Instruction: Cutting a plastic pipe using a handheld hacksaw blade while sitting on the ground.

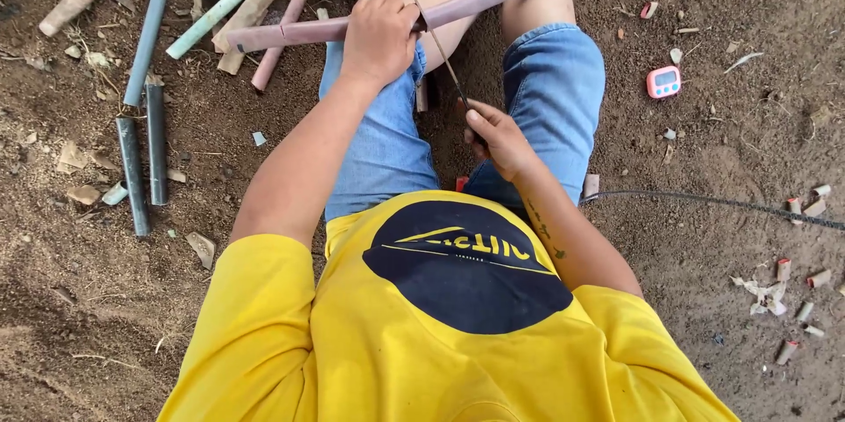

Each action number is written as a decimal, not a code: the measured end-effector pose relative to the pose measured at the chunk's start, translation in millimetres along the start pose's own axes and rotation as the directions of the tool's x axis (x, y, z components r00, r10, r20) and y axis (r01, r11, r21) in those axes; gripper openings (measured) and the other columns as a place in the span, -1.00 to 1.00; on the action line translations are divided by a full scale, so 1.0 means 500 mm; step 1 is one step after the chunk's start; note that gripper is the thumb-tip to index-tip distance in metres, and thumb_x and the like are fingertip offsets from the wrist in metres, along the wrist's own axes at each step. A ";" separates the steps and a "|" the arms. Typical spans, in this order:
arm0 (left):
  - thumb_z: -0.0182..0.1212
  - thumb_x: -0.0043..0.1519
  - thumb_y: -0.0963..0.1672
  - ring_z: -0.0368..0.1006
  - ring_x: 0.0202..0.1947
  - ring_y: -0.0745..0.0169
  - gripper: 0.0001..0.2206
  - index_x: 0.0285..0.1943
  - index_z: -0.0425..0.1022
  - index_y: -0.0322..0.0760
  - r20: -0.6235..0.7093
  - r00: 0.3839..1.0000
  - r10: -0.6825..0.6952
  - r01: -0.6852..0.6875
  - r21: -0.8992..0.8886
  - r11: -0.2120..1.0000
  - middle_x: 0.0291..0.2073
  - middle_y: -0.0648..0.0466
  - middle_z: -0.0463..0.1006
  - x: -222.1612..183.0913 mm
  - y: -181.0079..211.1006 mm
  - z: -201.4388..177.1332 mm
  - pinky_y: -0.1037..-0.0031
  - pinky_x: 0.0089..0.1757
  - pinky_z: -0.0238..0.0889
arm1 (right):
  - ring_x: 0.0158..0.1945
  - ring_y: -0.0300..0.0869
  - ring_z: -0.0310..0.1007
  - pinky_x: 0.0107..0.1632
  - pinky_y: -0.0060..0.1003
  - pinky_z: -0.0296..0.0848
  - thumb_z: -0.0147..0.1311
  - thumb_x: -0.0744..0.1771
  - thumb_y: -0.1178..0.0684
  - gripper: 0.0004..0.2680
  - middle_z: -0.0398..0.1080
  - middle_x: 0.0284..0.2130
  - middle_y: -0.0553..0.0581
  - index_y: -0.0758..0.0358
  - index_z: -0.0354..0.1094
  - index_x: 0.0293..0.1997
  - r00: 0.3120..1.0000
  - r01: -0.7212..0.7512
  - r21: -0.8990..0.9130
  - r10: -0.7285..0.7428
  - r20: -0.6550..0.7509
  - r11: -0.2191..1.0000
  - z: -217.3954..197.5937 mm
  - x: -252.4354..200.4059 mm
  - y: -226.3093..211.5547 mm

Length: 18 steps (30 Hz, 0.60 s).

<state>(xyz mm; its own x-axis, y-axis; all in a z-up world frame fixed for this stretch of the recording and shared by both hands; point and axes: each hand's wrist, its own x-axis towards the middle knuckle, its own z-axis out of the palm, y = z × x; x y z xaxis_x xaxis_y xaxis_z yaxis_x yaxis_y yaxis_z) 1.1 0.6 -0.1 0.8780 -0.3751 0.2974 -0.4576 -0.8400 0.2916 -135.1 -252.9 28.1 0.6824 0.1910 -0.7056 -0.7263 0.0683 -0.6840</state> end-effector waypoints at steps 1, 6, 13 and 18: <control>0.42 0.15 -0.15 0.45 -0.21 0.09 -0.83 -0.12 0.61 -0.22 0.002 1.000 0.000 0.000 -0.001 1.000 -0.26 0.04 0.56 -0.003 0.001 0.001 0.29 -0.02 0.25 | -0.51 -0.39 0.22 -0.50 -0.53 0.11 0.06 0.43 -0.04 -0.63 0.40 -0.41 -0.01 0.21 0.32 0.43 1.000 -0.001 0.001 0.001 0.000 1.000 0.008 0.003 -0.008; 0.40 0.16 -0.14 0.44 -0.21 0.09 -0.86 -0.15 0.59 -0.20 0.022 1.000 -0.015 0.015 0.012 1.000 -0.28 0.04 0.55 -0.004 -0.001 0.007 0.28 0.00 0.25 | -0.61 -0.39 0.13 -0.58 -0.51 0.04 0.03 0.44 0.02 -0.56 0.42 -0.36 0.05 0.16 0.13 0.58 0.992 0.124 -0.152 -0.125 0.006 0.981 0.036 0.015 -0.051; 0.42 0.20 -0.13 0.45 -0.21 0.17 -0.90 -0.18 0.59 -0.12 0.060 0.998 -0.023 0.022 0.025 0.999 -0.29 0.11 0.56 -0.002 -0.002 0.008 0.33 -0.01 0.24 | -0.56 -0.32 0.30 -0.49 -0.43 0.32 -0.16 0.46 0.14 -0.60 0.49 -0.41 0.05 0.10 0.18 0.56 0.979 0.145 -0.461 -0.194 -0.059 0.875 0.040 -0.045 -0.053; 0.44 0.18 -0.12 0.44 -0.23 0.16 -0.88 -0.17 0.61 -0.12 0.027 1.000 0.008 -0.009 0.016 1.000 -0.29 0.11 0.55 -0.002 0.000 0.000 0.32 -0.02 0.26 | -0.53 -0.18 0.47 -0.44 -0.27 0.42 -0.09 0.43 0.22 -0.48 0.58 -0.37 0.09 0.08 -0.10 0.65 0.940 0.237 -0.784 -0.341 0.034 0.574 0.058 -0.078 -0.086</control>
<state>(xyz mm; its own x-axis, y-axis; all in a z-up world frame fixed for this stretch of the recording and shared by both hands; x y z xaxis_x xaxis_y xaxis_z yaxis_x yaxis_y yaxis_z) 0.3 0.6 -0.5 0.8777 -0.3926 0.2747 -0.4629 -0.8429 0.2744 -133.2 -234.8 90.5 0.8857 0.1899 -0.4236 -0.1905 -0.6835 -0.7047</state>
